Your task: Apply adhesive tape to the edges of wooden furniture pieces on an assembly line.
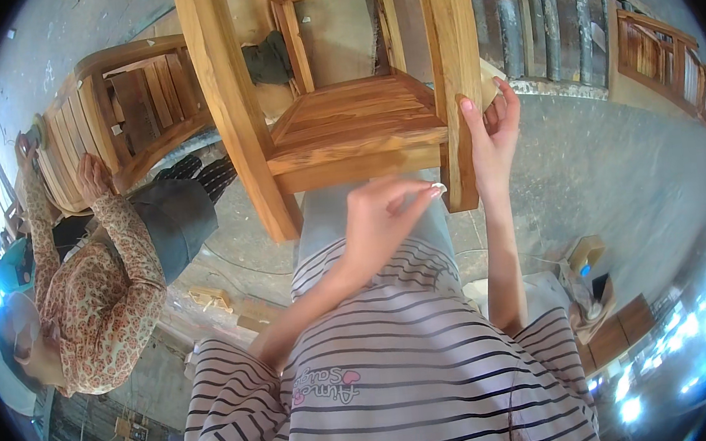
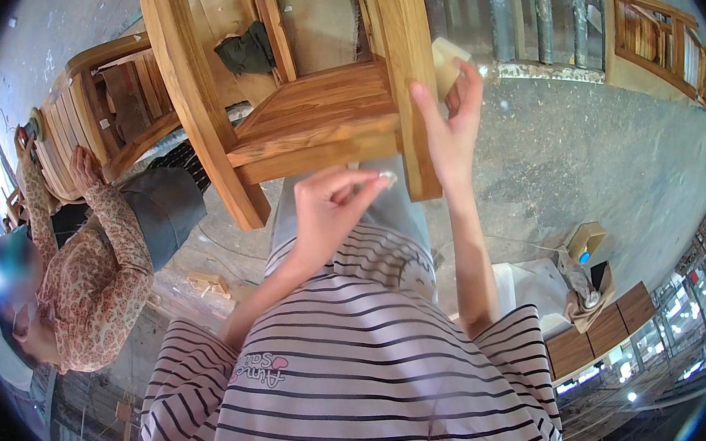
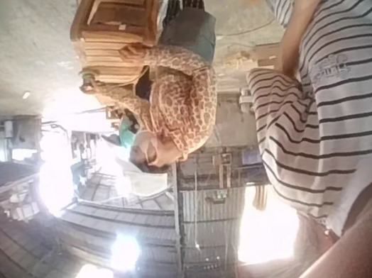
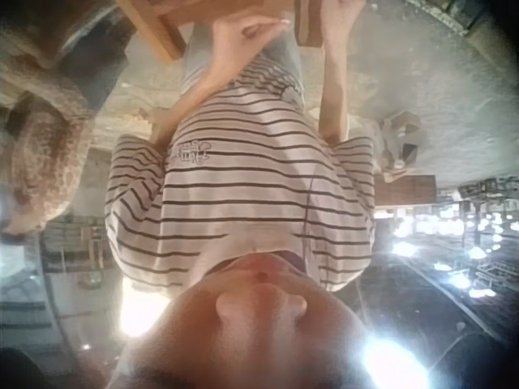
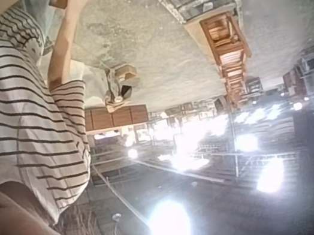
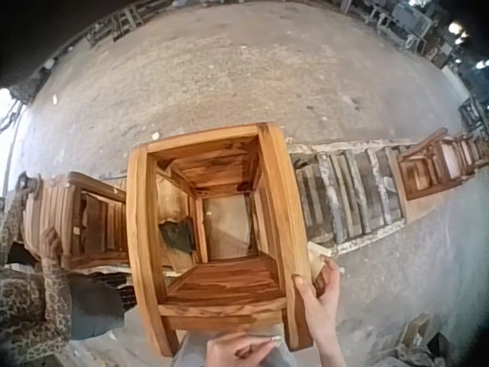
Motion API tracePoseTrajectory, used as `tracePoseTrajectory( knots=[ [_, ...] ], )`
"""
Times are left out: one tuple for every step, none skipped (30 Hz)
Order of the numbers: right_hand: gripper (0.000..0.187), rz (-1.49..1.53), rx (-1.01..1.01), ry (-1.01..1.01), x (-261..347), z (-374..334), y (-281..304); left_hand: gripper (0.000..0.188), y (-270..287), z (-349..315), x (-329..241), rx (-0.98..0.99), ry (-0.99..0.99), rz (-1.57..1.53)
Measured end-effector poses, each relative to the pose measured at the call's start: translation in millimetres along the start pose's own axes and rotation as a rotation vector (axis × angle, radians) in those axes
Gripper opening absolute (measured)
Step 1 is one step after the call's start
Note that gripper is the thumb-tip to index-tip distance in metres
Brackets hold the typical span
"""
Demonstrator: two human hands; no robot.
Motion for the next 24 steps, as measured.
tracePoseTrajectory(
  knots=[
    [0.063,-0.005,0.016,0.007,0,0,0,0.010,-6,-1,1,-0.005,0.005,-0.003],
    [0.063,-0.008,0.011,0.008,0,0,1,0.009,-6,0,0,-0.072,-0.015,0.024],
    [0.063,-0.010,0.004,0.009,1,0,2,0.008,-8,2,0,-0.120,-0.040,0.044],
    [0.063,-0.013,0.005,0.002,1,0,3,0.019,-10,5,5,-0.091,0.041,0.128],
    [0.063,0.015,0.005,0.011,2,-2,4,0.019,-9,8,2,-0.135,-0.025,0.114],
    [0.063,0.041,0.020,0.029,5,-3,6,0.031,-8,12,-12,-0.221,-0.238,0.290],
    [0.063,0.033,0.015,0.027,7,-4,9,0.044,-7,12,-23,-0.307,-0.396,0.467],
    [0.064,0.039,0.008,0.020,8,-7,12,0.044,-11,10,-27,-0.317,-0.449,0.468],
    [0.064,0.045,-0.001,0.013,9,-8,14,0.055,-16,12,-25,-0.270,-0.389,0.483],
    [0.064,0.044,0.002,0.015,9,-10,15,0.067,-22,13,-23,-0.209,-0.323,0.526],
    [0.065,0.062,-0.024,0.057,11,-12,17,0.067,-24,13,-24,-0.223,-0.329,0.496],
    [0.066,0.078,-0.042,0.111,15,-16,20,0.071,-28,12,-31,-0.210,-0.418,0.604],
    [0.066,0.082,-0.047,0.100,11,-18,20,0.075,-33,12,-35,-0.197,-0.511,0.720],
    [0.067,0.080,-0.065,0.144,13,-21,23,0.078,-32,14,-35,-0.206,-0.512,0.730],
    [0.068,0.080,-0.084,0.189,12,-24,26,0.078,-30,18,-32,-0.211,-0.507,0.729],
    [0.068,0.075,-0.079,0.186,9,-26,27,0.077,-27,23,-29,-0.192,-0.522,0.697],
    [0.068,0.062,-0.073,0.210,6,-29,27,0.077,-24,29,-26,-0.177,-0.540,0.666],
    [0.068,0.045,-0.060,0.244,4,-31,28,0.075,-22,35,-23,-0.139,-0.591,0.644],
    [0.068,0.049,-0.062,0.233,-1,-32,30,0.075,-17,40,-19,-0.142,-0.588,0.645],
    [0.069,0.047,-0.042,0.207,-7,-33,32,0.074,-19,45,-16,-0.040,-0.629,0.668],
    [0.070,0.047,-0.017,0.192,-12,-35,33,0.073,-20,45,-12,0.059,-0.664,0.683],
    [0.070,0.043,-0.015,0.181,-16,-37,36,0.070,-19,43,-10,0.090,-0.691,0.741],
    [0.070,0.044,-0.010,0.172,-20,-40,38,0.070,-14,41,-8,0.089,-0.672,0.760],
    [0.070,0.047,-0.006,0.163,-24,-42,41,0.070,-8,36,-8,0.074,-0.694,0.786]
  ],
)
Point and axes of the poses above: each hand's wrist, its own z-axis towards the middle knuckle, its own y-axis out of the back of the hand, x = y × z, the point moved 6 cm from there along z, towards the middle knuckle, and after that the axes turned 8 degrees about -y, right-handed, at the moved point
